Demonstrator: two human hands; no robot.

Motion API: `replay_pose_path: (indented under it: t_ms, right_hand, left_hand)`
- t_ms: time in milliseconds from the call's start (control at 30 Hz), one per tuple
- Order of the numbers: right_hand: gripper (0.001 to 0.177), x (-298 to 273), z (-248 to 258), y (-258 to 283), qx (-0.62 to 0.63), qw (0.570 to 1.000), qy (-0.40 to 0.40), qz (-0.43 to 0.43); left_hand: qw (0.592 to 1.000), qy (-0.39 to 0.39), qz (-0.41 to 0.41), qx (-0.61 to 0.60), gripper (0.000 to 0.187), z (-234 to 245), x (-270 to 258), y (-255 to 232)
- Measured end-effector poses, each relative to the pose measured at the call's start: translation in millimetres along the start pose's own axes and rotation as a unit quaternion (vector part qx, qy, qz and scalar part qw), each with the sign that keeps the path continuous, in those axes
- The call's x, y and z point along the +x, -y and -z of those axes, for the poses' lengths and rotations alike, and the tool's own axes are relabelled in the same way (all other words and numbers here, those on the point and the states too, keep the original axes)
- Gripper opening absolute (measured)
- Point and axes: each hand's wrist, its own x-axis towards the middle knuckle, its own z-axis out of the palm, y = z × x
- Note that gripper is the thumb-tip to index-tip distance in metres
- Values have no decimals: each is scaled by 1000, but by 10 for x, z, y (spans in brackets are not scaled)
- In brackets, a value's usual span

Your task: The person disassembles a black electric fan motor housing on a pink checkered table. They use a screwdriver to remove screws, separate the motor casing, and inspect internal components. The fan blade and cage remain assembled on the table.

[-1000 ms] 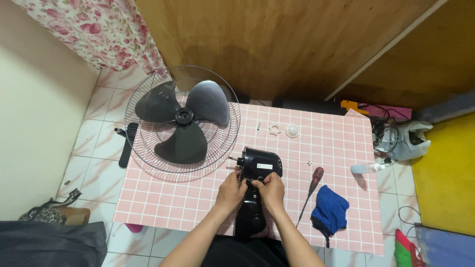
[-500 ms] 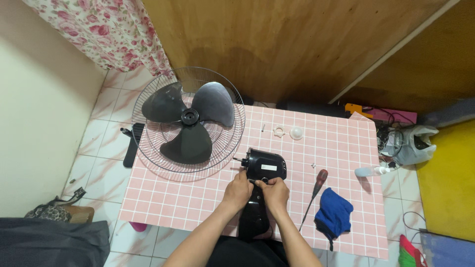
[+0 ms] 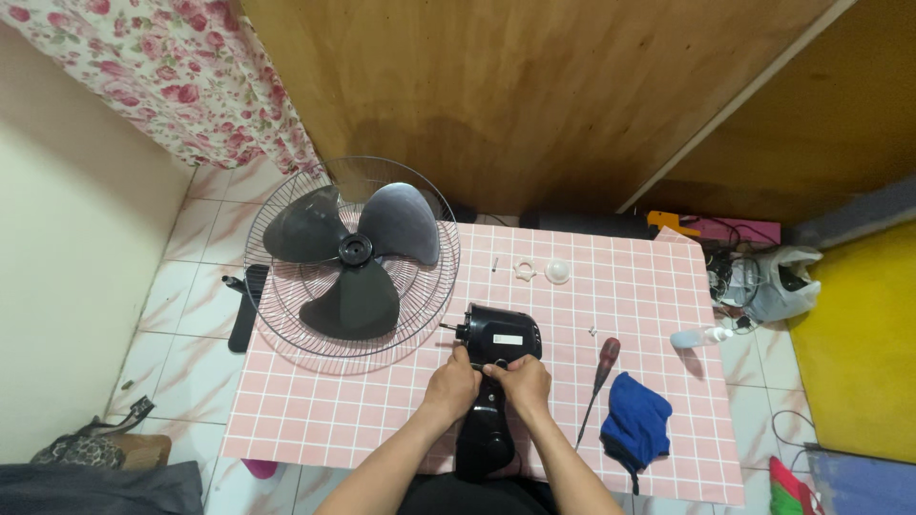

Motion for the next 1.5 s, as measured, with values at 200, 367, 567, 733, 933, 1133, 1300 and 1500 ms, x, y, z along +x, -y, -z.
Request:
replay_pose_path:
  t_ms: [200, 367, 567, 733, 933, 1133, 1300, 1500]
  right_hand:
    - [55, -49, 15, 39, 0, 1000, -10, 9]
    - [54, -109, 68, 66, 2, 1000, 4, 9]
    - [52, -190, 124, 187, 7, 1000, 1, 4]
    - [50, -202, 130, 230, 9, 1000, -1, 2]
    - [54, -190, 149, 240, -6, 1000, 2, 15]
    - [55, -187, 148, 231, -10, 1000, -4, 30]
    - [54, -179, 176, 270, -7, 1000, 9, 18]
    - [52, -175, 223, 332, -14, 1000, 26, 5]
  left_hand:
    - [996, 70, 36, -47, 39, 322, 39, -9]
    - [996, 85, 35, -23, 43, 460, 159, -75]
    - [995, 87, 49, -15, 45, 568, 227, -197]
    - [996, 62, 65, -22, 41, 458, 242, -177]
    - [971, 144, 35, -189, 31, 373, 476, 430]
    - [898, 238, 83, -361, 25, 201, 591, 740]
    - [891, 243, 88, -374, 29, 249, 577, 725]
    - [878, 255, 119, -386, 31, 351, 575, 714]
